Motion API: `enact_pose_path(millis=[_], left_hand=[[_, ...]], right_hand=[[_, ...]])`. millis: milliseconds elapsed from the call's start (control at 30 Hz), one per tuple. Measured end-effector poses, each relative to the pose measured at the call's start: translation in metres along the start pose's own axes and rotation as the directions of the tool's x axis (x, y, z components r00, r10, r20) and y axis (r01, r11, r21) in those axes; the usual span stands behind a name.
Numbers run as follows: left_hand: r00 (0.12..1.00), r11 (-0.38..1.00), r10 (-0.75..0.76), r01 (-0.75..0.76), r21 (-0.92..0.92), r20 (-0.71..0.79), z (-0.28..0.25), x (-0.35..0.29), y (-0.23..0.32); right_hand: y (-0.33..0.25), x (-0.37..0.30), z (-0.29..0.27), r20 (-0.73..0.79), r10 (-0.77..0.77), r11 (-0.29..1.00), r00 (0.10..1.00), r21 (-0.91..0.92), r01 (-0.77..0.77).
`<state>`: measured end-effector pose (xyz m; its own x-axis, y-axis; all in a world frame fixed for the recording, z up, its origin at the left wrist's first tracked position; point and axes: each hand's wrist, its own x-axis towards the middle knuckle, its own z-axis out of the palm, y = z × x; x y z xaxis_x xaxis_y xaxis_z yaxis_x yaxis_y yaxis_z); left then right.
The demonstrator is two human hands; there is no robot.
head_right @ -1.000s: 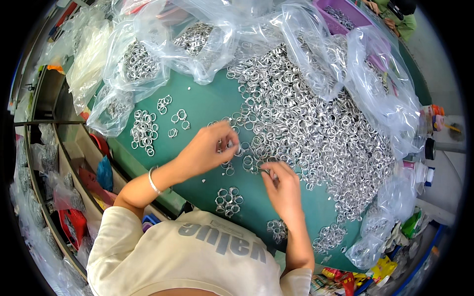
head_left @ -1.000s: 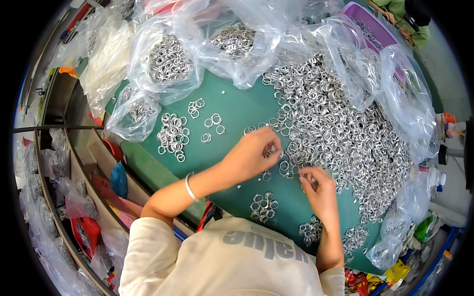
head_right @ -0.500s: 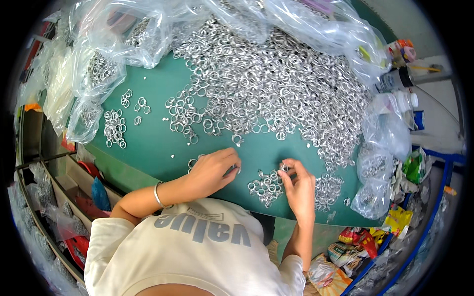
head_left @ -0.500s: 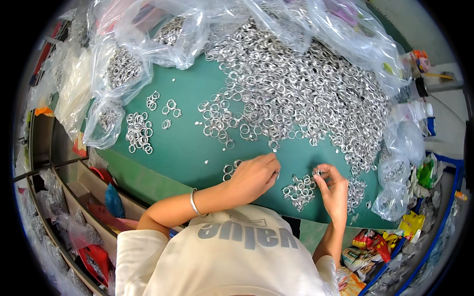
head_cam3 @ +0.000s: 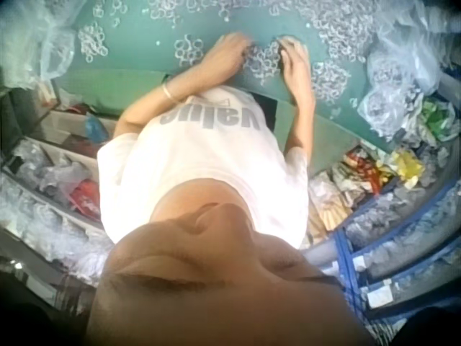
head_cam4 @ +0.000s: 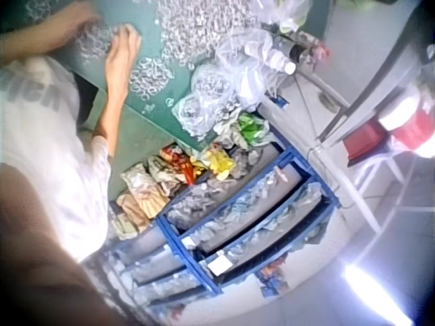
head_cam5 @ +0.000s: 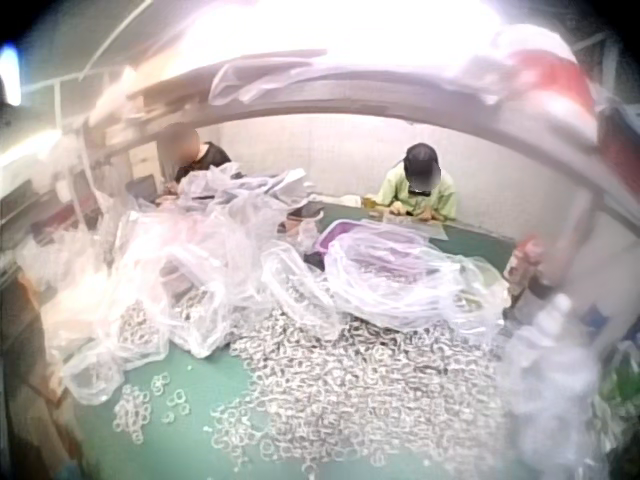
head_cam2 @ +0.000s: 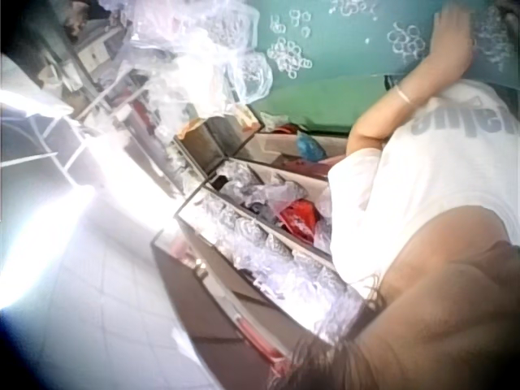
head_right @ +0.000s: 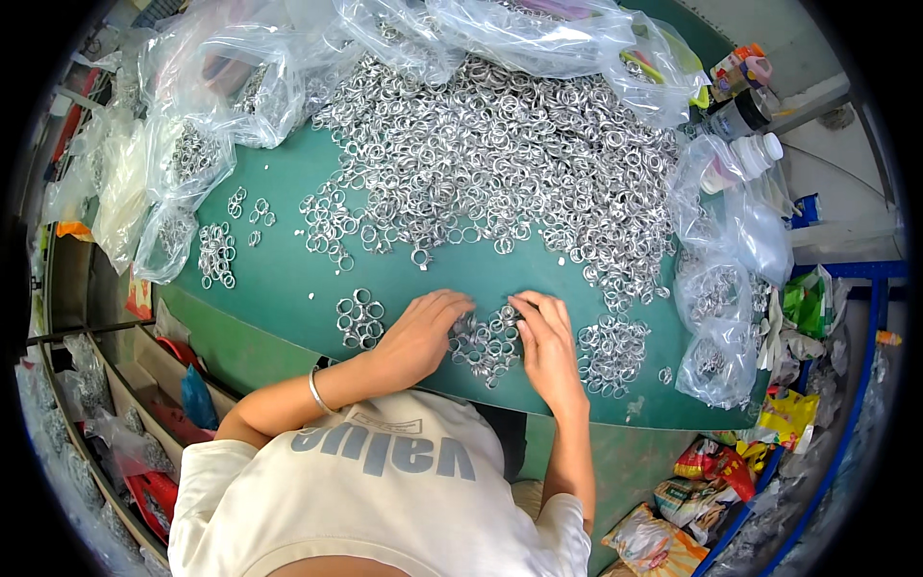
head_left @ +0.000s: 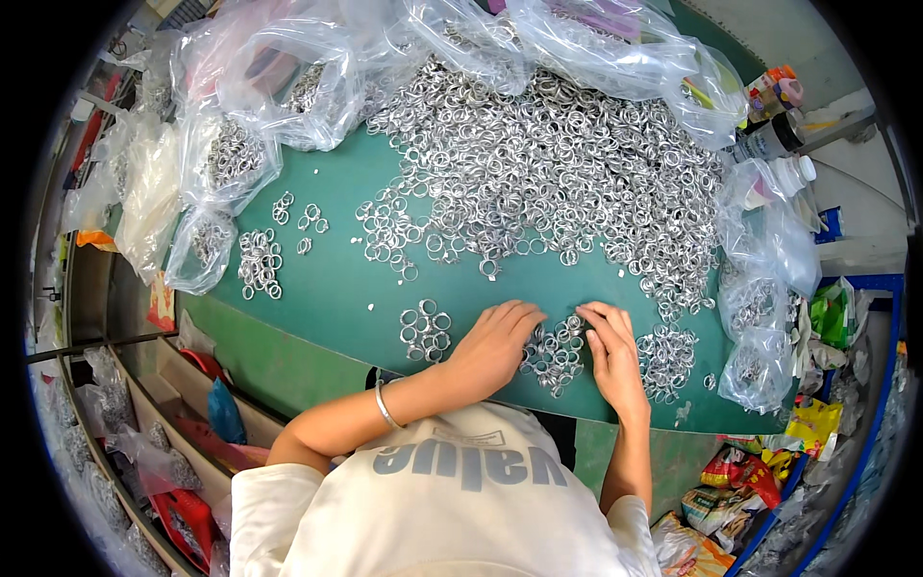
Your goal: The person sorts small metal rings by hand on a green work table, picking them up individually and moving them into different piles or bags, and occasionally reaches for new bags of components on a shelf.
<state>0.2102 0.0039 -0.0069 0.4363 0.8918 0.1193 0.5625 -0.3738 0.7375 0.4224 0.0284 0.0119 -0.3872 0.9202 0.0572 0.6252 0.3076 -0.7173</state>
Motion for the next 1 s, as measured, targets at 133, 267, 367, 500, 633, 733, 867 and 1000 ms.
enact_pose_path(millis=[133, 267, 367, 500, 633, 733, 867, 1000], left_hand=[[0.998, 0.976, 0.003, 0.011, -0.218, 0.062, 0.007, -0.004, 0.006], [0.998, 0.919, -0.068, 0.068, -0.388, 0.014, 0.01, -0.011, 0.011], [0.986, 0.893, -0.129, 0.071, -0.445, -0.102, 0.006, -0.018, 0.017], [0.942, 0.572, -0.25, 0.329, -0.752, 0.222, -0.003, -0.053, 0.022], [0.64, -0.015, -0.087, 0.765, -0.643, 0.763, 0.005, -0.084, 0.012], [0.63, -0.512, -0.034, 0.656, -0.555, 0.776, 0.028, -0.089, -0.009], [0.699, -0.805, 0.108, 0.479, -0.35, 0.707, 0.06, -0.083, -0.015], [0.793, -0.851, 0.287, 0.469, -0.238, 0.537, 0.079, -0.076, -0.017]], right_hand=[[0.006, -0.001, 0.004, 0.061, -0.063, 0.997, 0.996, 0.038, 0.06], [0.01, -0.018, 0.007, 0.117, -0.034, 0.982, 0.992, 0.19, 0.011], [0.007, -0.024, 0.004, 0.112, 0.006, 0.974, 0.994, 0.226, -0.032], [0.008, -0.019, 0.007, 0.145, -0.092, 0.988, 0.985, 0.136, 0.072], [0.009, -0.014, 0.018, 0.159, -0.22, 0.975, 0.962, 0.011, 0.221], [0.008, -0.01, 0.025, 0.165, -0.263, 0.963, 0.95, -0.02, 0.27], [-0.001, -0.002, 0.029, 0.242, -0.327, 0.934, 0.913, -0.063, 0.351], [-0.008, 0.002, 0.036, 0.301, -0.404, 0.89, 0.864, -0.091, 0.447]])
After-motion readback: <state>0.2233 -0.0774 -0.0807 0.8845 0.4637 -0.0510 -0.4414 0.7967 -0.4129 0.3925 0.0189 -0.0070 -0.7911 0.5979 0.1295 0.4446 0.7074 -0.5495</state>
